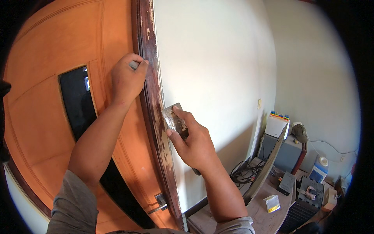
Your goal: The person sands the vertical edge of a wooden door frame using a sanding block. They repeatedly rub the block along the frame and occasionally wipe the surface with their hand to check the finish.
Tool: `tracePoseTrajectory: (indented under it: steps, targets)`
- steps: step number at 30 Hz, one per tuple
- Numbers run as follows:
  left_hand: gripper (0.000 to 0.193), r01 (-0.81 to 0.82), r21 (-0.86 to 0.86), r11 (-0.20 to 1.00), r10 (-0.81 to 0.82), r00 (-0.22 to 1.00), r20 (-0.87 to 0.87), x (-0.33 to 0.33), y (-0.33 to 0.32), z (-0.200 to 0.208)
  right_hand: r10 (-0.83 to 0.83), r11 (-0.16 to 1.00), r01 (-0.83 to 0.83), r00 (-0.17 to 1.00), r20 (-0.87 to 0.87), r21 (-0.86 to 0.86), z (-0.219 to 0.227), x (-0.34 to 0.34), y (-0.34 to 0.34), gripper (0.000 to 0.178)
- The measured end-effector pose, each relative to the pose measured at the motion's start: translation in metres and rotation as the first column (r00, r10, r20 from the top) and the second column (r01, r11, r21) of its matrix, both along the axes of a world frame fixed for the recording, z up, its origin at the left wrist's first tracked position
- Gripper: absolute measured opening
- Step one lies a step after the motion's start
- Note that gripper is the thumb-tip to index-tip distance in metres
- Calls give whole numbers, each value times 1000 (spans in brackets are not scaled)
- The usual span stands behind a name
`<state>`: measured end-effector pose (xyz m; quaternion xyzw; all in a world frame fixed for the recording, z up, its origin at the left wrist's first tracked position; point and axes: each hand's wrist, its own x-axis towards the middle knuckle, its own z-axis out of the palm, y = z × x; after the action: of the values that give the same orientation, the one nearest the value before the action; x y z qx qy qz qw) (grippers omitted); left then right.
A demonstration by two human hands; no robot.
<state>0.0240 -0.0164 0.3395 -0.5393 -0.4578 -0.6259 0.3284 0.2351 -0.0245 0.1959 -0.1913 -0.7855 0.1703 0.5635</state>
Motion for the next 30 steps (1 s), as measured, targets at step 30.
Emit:
tracePoseTrajectory:
  steps: [30]
  targets:
    - [93,561,-292,774,-517,828,219,-21,-13,-45,-173,976,156,980,99,154,75,-52,30,50]
